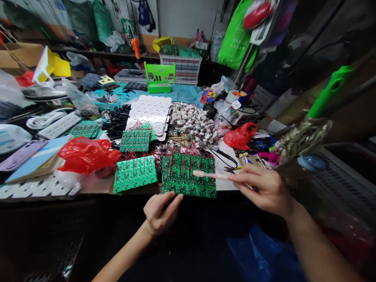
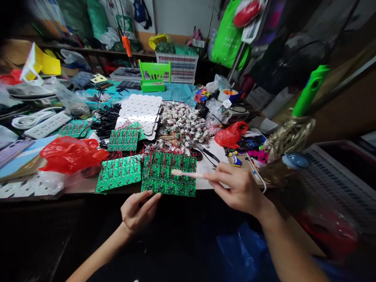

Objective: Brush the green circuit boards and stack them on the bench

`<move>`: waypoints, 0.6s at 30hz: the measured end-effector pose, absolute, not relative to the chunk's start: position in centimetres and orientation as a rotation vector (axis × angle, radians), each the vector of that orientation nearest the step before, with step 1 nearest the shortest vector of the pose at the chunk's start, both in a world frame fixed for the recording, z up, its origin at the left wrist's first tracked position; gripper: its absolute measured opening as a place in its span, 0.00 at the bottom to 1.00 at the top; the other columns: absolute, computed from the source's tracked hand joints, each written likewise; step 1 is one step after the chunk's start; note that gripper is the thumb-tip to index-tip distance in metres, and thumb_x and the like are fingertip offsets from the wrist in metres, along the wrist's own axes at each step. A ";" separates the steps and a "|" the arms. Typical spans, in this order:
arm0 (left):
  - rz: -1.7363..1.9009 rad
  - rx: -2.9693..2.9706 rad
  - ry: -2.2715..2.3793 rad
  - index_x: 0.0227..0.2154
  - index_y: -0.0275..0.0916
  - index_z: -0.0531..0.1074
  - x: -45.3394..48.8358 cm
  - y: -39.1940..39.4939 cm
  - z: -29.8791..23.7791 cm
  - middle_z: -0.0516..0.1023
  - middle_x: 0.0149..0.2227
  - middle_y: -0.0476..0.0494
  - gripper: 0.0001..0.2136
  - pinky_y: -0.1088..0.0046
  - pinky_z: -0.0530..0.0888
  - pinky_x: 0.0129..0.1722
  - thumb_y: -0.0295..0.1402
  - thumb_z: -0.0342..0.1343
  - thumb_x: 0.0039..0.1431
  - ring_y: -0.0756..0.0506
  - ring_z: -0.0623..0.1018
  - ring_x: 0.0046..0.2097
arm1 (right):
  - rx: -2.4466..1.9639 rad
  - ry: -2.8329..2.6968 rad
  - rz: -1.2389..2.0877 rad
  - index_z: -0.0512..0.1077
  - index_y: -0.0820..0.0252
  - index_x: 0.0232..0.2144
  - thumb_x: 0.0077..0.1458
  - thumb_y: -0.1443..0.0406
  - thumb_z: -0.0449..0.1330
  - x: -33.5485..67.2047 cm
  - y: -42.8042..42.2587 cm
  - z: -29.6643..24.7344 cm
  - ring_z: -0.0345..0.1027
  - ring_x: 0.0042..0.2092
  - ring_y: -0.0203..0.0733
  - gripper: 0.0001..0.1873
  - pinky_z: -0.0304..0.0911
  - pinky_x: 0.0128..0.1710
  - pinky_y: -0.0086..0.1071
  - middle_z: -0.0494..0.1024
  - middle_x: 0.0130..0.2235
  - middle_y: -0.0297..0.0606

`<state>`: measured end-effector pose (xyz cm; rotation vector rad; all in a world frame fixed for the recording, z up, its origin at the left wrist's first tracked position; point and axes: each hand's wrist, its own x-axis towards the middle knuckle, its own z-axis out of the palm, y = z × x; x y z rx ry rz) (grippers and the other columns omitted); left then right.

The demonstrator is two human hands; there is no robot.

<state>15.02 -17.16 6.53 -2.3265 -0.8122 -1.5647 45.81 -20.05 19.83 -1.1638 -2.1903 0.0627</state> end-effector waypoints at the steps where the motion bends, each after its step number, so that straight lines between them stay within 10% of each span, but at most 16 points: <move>1: -1.564 -2.331 -0.814 0.42 0.39 0.79 15.0 -17.2 6.5 0.75 0.40 0.41 0.13 0.73 0.73 0.33 0.19 0.63 0.54 0.50 0.77 0.33 | -1.156 -2.221 0.127 0.78 0.56 0.45 0.60 0.72 0.59 45.9 -21.1 20.0 0.67 0.30 0.33 0.14 0.60 0.29 0.26 0.71 0.30 0.33; 18: -1.550 -2.315 -0.856 0.43 0.42 0.79 15.2 -17.1 6.3 0.78 0.37 0.44 0.15 0.71 0.74 0.36 0.21 0.66 0.52 0.49 0.78 0.34 | -1.265 -2.039 0.041 0.80 0.54 0.42 0.59 0.70 0.61 47.5 -20.4 19.5 0.69 0.31 0.35 0.11 0.64 0.30 0.28 0.73 0.31 0.35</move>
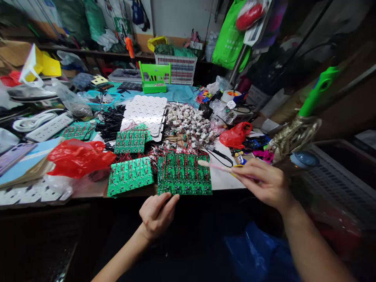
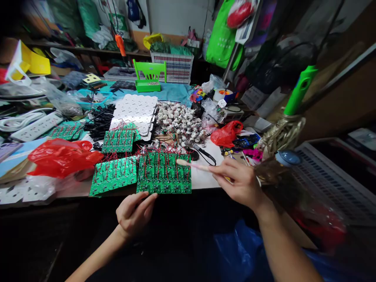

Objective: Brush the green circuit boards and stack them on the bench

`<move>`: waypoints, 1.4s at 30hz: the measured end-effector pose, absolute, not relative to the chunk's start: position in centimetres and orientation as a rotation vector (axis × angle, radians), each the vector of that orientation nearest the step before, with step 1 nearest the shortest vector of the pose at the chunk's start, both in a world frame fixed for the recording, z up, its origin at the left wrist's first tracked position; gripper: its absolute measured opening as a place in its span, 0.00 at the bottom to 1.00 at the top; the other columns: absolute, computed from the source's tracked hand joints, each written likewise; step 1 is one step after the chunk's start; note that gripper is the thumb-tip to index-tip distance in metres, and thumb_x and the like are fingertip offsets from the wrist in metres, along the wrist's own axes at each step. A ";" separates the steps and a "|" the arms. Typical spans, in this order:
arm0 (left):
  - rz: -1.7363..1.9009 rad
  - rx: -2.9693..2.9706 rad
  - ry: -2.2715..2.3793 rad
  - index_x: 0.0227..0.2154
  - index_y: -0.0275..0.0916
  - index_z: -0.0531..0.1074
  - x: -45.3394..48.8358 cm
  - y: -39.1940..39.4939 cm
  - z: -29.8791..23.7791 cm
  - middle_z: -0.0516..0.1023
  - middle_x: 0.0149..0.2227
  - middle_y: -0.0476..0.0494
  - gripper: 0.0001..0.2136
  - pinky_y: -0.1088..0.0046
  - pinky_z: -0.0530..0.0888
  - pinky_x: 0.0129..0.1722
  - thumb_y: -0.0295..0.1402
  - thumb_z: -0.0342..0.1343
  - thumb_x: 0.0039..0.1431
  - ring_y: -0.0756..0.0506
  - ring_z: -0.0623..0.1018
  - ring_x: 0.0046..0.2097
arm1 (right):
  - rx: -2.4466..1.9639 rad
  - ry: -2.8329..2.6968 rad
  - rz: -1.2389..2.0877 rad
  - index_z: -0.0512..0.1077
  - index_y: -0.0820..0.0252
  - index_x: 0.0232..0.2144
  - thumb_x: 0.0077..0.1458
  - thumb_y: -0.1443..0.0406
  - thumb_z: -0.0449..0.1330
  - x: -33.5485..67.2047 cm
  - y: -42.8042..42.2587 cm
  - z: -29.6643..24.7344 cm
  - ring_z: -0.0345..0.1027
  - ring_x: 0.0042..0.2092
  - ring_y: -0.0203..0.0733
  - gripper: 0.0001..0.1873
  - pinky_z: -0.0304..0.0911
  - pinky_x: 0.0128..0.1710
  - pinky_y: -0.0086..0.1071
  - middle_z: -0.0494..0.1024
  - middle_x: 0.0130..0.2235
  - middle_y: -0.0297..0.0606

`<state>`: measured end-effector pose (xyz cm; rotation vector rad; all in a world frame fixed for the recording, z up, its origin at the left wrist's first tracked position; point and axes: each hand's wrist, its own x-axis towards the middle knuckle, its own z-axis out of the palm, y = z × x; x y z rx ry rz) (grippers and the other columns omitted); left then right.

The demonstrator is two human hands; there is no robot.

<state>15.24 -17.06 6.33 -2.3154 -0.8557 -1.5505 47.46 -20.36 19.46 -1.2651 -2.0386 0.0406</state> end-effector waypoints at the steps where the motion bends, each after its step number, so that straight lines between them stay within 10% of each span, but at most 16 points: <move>1: -1.552 -2.316 -0.852 0.43 0.41 0.79 15.3 -17.1 6.3 0.78 0.37 0.44 0.15 0.71 0.74 0.36 0.21 0.66 0.52 0.49 0.78 0.34 | -1.244 -2.065 0.126 0.79 0.53 0.43 0.59 0.71 0.61 47.6 -21.3 19.7 0.69 0.31 0.34 0.12 0.65 0.29 0.27 0.73 0.31 0.34; 24: -1.542 -2.263 -0.847 0.44 0.39 0.77 16.0 -17.5 5.7 0.79 0.36 0.44 0.11 0.71 0.67 0.30 0.22 0.57 0.60 0.51 0.73 0.29 | -0.994 -2.307 0.115 0.72 0.57 0.52 0.61 0.74 0.58 39.9 -17.6 20.8 0.68 0.31 0.34 0.18 0.63 0.29 0.27 0.73 0.33 0.36; 30: -1.573 -2.310 -0.839 0.44 0.34 0.77 16.2 -17.5 5.9 0.62 0.20 0.55 0.12 0.69 0.54 0.25 0.20 0.57 0.59 0.51 0.61 0.23 | -0.997 -2.377 -0.051 0.73 0.59 0.51 0.61 0.73 0.58 39.4 -16.2 19.8 0.67 0.30 0.33 0.16 0.63 0.30 0.26 0.72 0.32 0.35; 42: -1.622 -2.316 -0.856 0.43 0.33 0.77 16.3 -17.7 5.8 0.58 0.18 0.56 0.10 0.70 0.52 0.25 0.21 0.55 0.61 0.51 0.57 0.23 | -0.958 -2.387 0.271 0.72 0.62 0.52 0.62 0.74 0.56 39.0 -19.8 18.6 0.66 0.28 0.34 0.17 0.61 0.27 0.27 0.70 0.31 0.35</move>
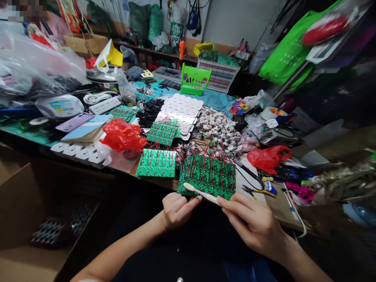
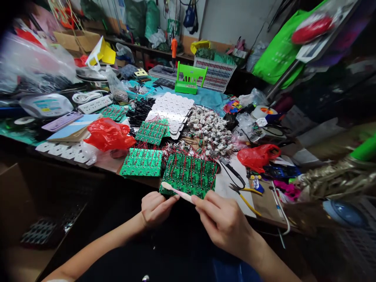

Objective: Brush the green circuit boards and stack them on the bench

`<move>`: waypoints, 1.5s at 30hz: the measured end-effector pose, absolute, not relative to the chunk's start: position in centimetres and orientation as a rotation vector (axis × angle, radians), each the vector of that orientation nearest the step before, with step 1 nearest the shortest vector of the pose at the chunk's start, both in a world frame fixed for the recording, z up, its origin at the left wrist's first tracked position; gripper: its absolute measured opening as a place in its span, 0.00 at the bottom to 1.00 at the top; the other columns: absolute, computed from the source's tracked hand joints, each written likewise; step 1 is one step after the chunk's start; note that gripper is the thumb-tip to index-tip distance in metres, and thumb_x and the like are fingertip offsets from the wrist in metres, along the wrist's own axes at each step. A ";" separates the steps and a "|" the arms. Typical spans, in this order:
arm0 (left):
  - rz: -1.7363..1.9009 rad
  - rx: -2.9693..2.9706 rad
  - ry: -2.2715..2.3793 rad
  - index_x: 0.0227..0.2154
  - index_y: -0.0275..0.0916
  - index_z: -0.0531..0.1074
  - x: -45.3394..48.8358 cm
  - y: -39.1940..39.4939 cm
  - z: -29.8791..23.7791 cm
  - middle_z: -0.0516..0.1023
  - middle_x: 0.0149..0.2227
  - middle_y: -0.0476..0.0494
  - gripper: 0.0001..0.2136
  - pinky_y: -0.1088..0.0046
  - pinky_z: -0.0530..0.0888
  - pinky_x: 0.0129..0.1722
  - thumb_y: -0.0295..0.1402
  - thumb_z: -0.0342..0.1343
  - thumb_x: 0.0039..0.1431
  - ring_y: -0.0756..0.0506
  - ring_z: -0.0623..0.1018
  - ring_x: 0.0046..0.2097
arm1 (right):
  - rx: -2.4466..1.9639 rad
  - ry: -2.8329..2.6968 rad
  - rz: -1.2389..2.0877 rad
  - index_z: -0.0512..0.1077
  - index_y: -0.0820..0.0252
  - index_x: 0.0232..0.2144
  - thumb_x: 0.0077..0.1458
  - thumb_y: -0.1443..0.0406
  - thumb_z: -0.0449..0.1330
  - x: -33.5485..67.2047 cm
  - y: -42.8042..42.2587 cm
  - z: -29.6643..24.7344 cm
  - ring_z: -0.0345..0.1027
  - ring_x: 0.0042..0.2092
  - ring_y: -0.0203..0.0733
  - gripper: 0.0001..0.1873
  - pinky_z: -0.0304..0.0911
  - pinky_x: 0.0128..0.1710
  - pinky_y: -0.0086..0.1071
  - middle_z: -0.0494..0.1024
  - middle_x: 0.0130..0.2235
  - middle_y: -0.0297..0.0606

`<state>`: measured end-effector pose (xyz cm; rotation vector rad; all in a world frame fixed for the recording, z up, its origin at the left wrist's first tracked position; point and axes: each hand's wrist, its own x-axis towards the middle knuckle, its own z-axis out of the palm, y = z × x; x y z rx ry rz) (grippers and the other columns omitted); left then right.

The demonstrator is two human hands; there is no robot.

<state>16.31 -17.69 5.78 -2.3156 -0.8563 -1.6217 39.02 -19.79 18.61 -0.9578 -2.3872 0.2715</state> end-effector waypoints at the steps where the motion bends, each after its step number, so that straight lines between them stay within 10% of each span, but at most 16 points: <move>1: -1.626 -2.310 -0.855 0.43 0.33 0.77 16.3 -17.7 5.8 0.57 0.18 0.56 0.10 0.70 0.52 0.25 0.21 0.56 0.61 0.51 0.57 0.23 | -0.957 -2.367 0.298 0.72 0.62 0.52 0.62 0.75 0.56 39.0 -19.8 18.7 0.66 0.28 0.33 0.17 0.62 0.27 0.27 0.70 0.31 0.35; 22: -1.651 -2.293 -0.839 0.43 0.34 0.77 16.3 -17.5 5.2 0.60 0.19 0.55 0.10 0.71 0.55 0.26 0.21 0.58 0.59 0.51 0.59 0.24 | -0.946 -2.211 0.514 0.73 0.61 0.49 0.62 0.75 0.56 37.8 -19.7 17.6 0.66 0.29 0.34 0.15 0.63 0.27 0.26 0.69 0.30 0.35; 45: -1.599 -2.323 -0.839 0.48 0.37 0.76 16.1 -17.4 5.3 0.59 0.18 0.56 0.13 0.70 0.54 0.25 0.23 0.55 0.61 0.52 0.60 0.22 | -0.909 -2.394 -0.027 0.73 0.61 0.50 0.60 0.76 0.56 37.7 -19.4 16.5 0.65 0.26 0.34 0.17 0.59 0.26 0.29 0.71 0.26 0.33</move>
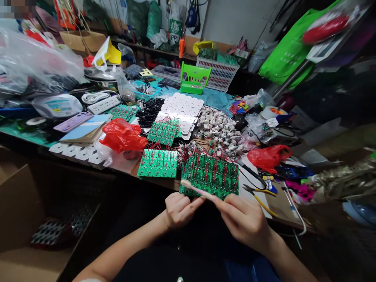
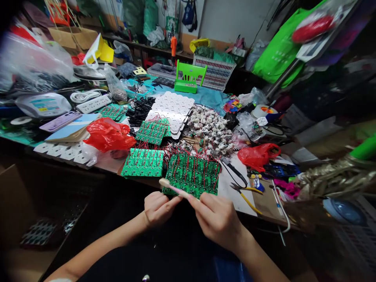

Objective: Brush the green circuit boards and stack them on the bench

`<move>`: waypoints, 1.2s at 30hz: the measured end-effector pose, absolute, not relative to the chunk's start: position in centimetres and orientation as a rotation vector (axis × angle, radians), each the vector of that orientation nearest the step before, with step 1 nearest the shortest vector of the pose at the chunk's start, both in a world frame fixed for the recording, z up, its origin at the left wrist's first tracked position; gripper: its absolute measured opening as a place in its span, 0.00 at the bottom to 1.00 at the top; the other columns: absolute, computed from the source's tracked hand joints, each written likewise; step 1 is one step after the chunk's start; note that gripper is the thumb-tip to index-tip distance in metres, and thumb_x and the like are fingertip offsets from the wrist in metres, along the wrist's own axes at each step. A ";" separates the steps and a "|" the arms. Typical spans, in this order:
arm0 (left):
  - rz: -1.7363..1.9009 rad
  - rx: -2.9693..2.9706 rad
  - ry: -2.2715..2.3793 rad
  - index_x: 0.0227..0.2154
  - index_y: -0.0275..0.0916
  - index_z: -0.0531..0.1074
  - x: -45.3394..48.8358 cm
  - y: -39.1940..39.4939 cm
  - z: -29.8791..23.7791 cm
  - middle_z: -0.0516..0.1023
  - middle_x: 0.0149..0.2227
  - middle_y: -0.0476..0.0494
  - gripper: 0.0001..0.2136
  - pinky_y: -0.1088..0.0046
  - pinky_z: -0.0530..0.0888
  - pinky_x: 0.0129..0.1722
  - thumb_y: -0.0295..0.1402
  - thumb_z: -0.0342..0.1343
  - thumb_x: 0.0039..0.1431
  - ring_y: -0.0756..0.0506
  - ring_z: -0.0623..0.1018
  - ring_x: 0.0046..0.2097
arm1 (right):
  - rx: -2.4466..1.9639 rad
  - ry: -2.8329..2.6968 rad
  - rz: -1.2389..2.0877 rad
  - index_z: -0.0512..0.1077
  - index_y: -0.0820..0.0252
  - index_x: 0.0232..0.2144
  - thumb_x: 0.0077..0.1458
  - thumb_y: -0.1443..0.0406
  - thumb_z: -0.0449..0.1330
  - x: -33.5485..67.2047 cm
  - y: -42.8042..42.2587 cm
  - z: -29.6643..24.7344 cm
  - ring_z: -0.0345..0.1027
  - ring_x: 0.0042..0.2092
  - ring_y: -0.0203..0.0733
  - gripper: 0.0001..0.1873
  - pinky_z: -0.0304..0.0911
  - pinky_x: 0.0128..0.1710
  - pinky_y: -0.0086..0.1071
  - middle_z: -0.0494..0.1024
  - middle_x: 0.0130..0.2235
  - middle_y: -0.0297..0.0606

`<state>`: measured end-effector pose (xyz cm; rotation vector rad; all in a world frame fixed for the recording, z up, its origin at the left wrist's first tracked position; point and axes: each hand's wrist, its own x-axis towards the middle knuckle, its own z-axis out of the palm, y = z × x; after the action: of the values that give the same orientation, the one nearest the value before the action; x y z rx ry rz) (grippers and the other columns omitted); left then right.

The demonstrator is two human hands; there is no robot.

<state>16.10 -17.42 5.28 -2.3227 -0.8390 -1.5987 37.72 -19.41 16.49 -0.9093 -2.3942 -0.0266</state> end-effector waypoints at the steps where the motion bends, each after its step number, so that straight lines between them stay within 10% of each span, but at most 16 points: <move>1: -1.585 -2.327 -0.841 0.48 0.36 0.76 16.1 -17.4 5.2 0.58 0.18 0.57 0.14 0.70 0.53 0.25 0.23 0.55 0.61 0.52 0.59 0.22 | -0.945 -2.368 -0.075 0.73 0.61 0.51 0.60 0.75 0.56 37.4 -19.0 16.3 0.65 0.27 0.35 0.17 0.59 0.27 0.29 0.71 0.26 0.33; 7: -1.565 -2.350 -0.848 0.50 0.37 0.75 15.9 -17.4 4.9 0.56 0.19 0.56 0.15 0.69 0.52 0.26 0.23 0.55 0.62 0.51 0.58 0.23 | -1.441 -1.865 -0.098 0.73 0.58 0.43 0.66 0.63 0.54 38.9 -17.6 16.2 0.71 0.31 0.41 0.09 0.64 0.31 0.33 0.77 0.31 0.39; 14: -1.591 -2.364 -0.815 0.51 0.35 0.76 15.9 -17.3 5.2 0.56 0.19 0.56 0.16 0.69 0.52 0.26 0.21 0.58 0.60 0.51 0.57 0.23 | -1.779 -1.635 0.339 0.70 0.58 0.23 0.61 0.45 0.55 40.3 -18.3 14.5 0.57 0.21 0.35 0.25 0.52 0.22 0.29 0.63 0.18 0.29; 26: -1.657 -2.390 -0.795 0.48 0.32 0.75 15.8 -17.3 5.0 0.59 0.20 0.56 0.14 0.70 0.53 0.26 0.20 0.53 0.60 0.51 0.59 0.23 | -1.462 -1.029 1.113 0.62 0.56 0.29 0.43 0.46 0.70 38.7 -15.3 18.9 0.42 0.20 0.27 0.27 0.39 0.15 0.24 0.52 0.23 0.22; 36: -1.691 -2.297 -0.860 0.38 0.33 0.75 16.3 -17.4 5.7 0.60 0.18 0.56 0.06 0.68 0.49 0.25 0.22 0.59 0.58 0.51 0.58 0.22 | -1.513 -1.266 1.262 0.57 0.55 0.24 0.59 0.57 0.64 24.1 4.3 19.0 0.39 0.19 0.26 0.21 0.42 0.17 0.25 0.50 0.18 0.19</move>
<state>16.29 -17.43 5.68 -2.2972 -0.8596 -1.6909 24.09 4.32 19.02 -1.5130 -1.2657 1.2616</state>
